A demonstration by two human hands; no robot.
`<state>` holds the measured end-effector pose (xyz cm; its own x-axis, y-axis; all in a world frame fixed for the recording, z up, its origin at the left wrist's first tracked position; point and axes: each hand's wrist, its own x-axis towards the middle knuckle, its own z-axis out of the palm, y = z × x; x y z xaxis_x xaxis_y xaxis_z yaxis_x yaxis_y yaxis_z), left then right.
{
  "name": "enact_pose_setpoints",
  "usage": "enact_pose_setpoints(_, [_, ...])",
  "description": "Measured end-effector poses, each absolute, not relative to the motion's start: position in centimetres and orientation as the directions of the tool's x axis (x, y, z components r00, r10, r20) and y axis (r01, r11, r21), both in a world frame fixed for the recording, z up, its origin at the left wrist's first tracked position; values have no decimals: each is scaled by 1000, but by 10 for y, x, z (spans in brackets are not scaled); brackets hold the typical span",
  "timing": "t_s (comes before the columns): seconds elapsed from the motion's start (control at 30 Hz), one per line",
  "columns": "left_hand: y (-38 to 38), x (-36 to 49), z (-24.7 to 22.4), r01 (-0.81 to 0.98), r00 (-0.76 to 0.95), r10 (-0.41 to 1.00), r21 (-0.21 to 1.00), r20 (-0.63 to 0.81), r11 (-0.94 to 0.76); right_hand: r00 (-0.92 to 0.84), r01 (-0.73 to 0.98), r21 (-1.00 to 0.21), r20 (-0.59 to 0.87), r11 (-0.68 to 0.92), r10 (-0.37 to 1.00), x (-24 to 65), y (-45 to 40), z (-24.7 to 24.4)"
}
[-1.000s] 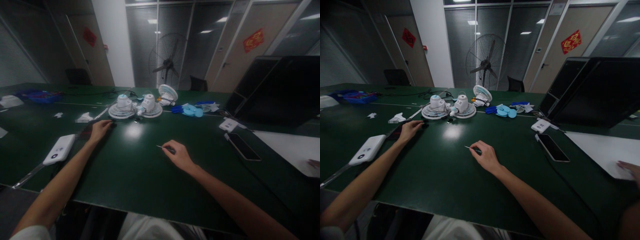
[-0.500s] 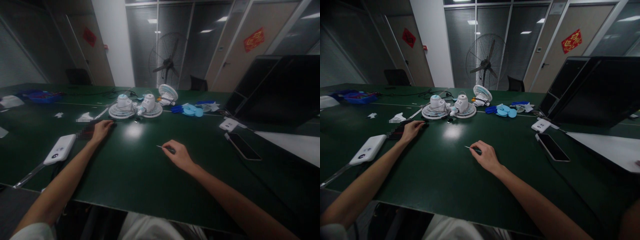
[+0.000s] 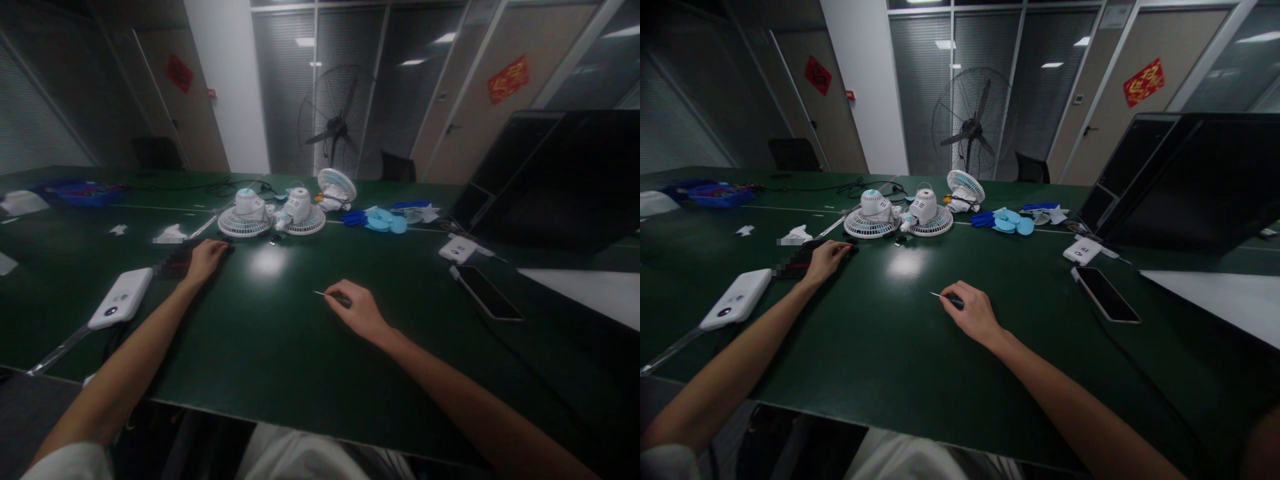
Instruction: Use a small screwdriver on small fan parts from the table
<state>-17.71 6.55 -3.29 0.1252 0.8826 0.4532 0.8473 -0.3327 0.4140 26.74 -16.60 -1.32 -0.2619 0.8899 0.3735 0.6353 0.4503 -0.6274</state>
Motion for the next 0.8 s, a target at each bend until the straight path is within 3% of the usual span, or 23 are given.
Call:
enact_pose_setpoints(0.2, [62,-179,-26,882,64,898,397,435,-255,-263,632,-630,374,452,889,268,-167,-12])
enact_pose_setpoints(0.47, [53,-179,-20,914,27,970,387,242,-122,-266,631,-629,375,455,888,267,-166,-11])
enact_pose_setpoints(0.8, [55,-190,-12,921,26,992,383,123,-71,-268,634,-628,369,452,890,268,-168,-10])
